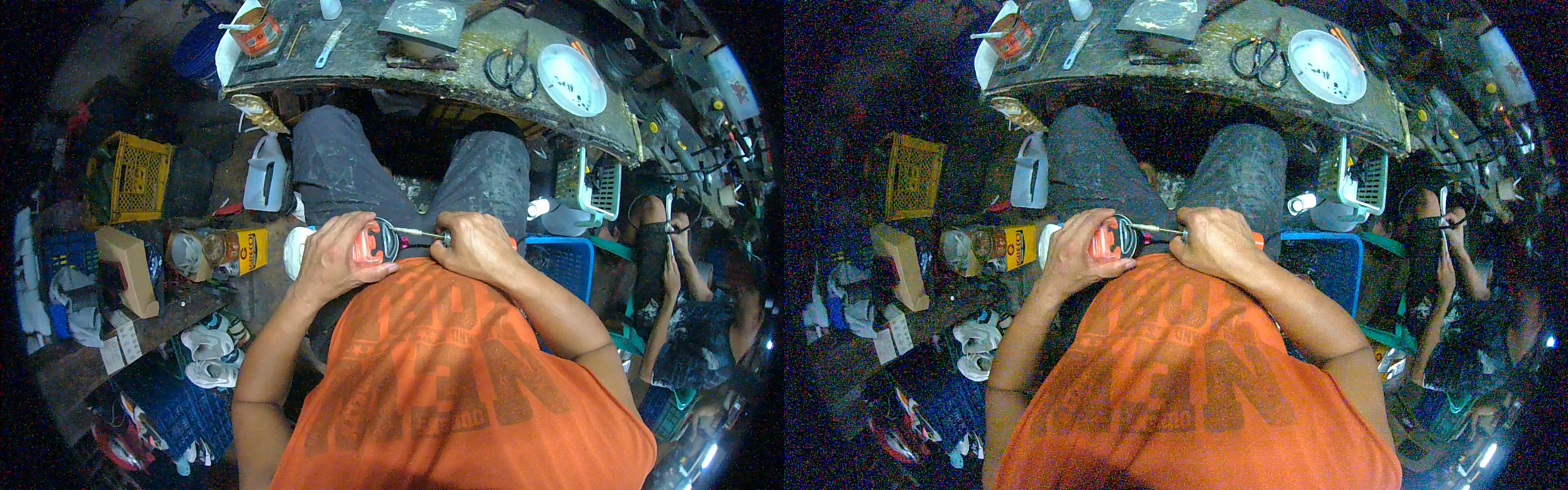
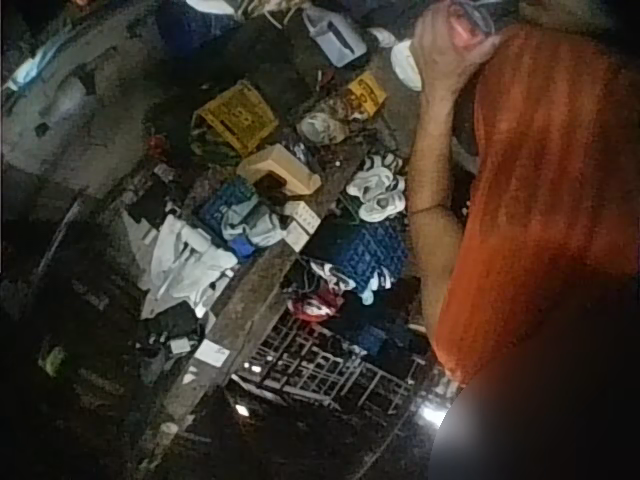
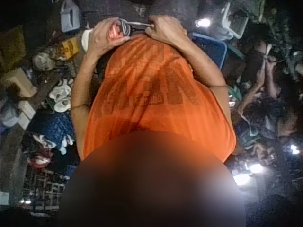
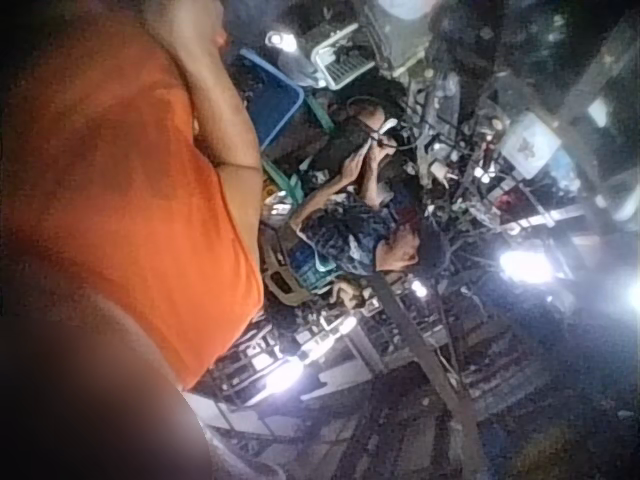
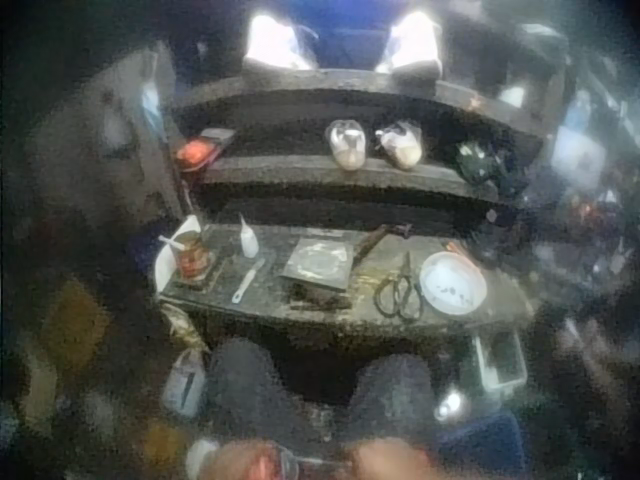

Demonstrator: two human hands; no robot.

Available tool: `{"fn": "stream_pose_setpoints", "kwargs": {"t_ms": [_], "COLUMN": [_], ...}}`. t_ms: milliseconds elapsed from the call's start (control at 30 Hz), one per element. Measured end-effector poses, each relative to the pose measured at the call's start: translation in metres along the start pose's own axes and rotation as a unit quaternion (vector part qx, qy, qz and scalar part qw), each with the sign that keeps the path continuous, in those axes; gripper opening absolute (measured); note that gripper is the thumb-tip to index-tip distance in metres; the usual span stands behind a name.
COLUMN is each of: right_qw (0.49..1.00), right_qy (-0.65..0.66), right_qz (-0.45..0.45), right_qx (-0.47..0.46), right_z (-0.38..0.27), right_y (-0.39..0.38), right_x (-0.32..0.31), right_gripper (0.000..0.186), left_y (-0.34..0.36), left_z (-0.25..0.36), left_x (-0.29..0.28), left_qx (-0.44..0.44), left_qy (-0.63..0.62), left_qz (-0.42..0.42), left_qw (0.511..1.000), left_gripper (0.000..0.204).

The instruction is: The person works on a single slip-on shoe, using a screwdriver to pry and separate the sole from the upper, then applies a liquid with a brush to the sole edge. The person continues prying and pressing the sole along the perimeter of the shoe.

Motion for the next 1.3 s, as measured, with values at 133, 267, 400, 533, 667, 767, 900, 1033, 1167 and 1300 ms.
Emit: {"fn": "stream_pose_setpoints", "kwargs": {"t_ms": [133, 267, 400, 533, 667, 767, 900, 1033, 1167, 1300], "right_qw": [1.000, 1.000, 1.000, 1.000, 1.000, 1.000, 0.999, 0.998, 0.999, 0.998], "right_qy": [0.004, -0.005, -0.004, -0.003, -0.001, -0.003, 0.011, 0.017, 0.002, -0.032], "right_qz": [0.006, 0.008, 0.007, 0.006, 0.005, 0.006, 0.041, 0.065, 0.049, 0.055], "right_qx": [0.001, 0.002, 0.004, 0.007, 0.008, 0.008, -0.001, -0.005, 0.004, -0.016], "right_z": [0.000, 0.000, 0.001, 0.001, 0.001, 0.002, 0.001, -0.001, -0.001, -0.002], "right_y": [0.000, 0.001, 0.002, 0.002, 0.003, 0.005, 0.006, 0.002, -0.003, -0.004], "right_x": [0.001, 0.002, 0.003, 0.004, 0.005, 0.007, 0.008, 0.006, 0.003, -0.003], "right_gripper": [0.034, 0.035, 0.036, 0.037, 0.040, 0.042, 0.040, 0.034, 0.031, 0.032], "left_y": [0.000, 0.000, 0.000, 0.000, -0.001, -0.002, -0.001, 0.000, 0.001, 0.003], "left_z": [0.001, 0.002, 0.002, 0.002, 0.001, 0.000, 0.001, 0.001, 0.001, 0.003], "left_x": [0.000, -0.001, -0.001, 0.001, 0.002, 0.003, 0.002, 0.001, 0.002, 0.001], "left_qx": [0.005, 0.013, 0.015, 0.018, 0.023, 0.023, 0.023, 0.020, 0.004, 0.019], "left_qy": [0.001, 0.005, 0.006, 0.007, 0.004, 0.020, 0.019, 0.013, -0.001, 0.009], "left_qz": [0.001, 0.006, 0.005, 0.008, 0.014, 0.013, 0.012, 0.007, -0.015, -0.005], "left_qw": [1.000, 1.000, 1.000, 1.000, 1.000, 0.999, 0.999, 1.000, 1.000, 1.000], "left_gripper": [0.081, 0.081, 0.081, 0.080, 0.083, 0.083, 0.084, 0.081, 0.079, 0.082]}}
Point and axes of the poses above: each hand's wrist, its own y-axis towards the middle knuckle, its own x-axis out of the palm, z = x × y, the point moved 4 cm from there along y, towards the middle knuckle, and after that the axes turned 8 degrees about y, right-handed, at the moved point
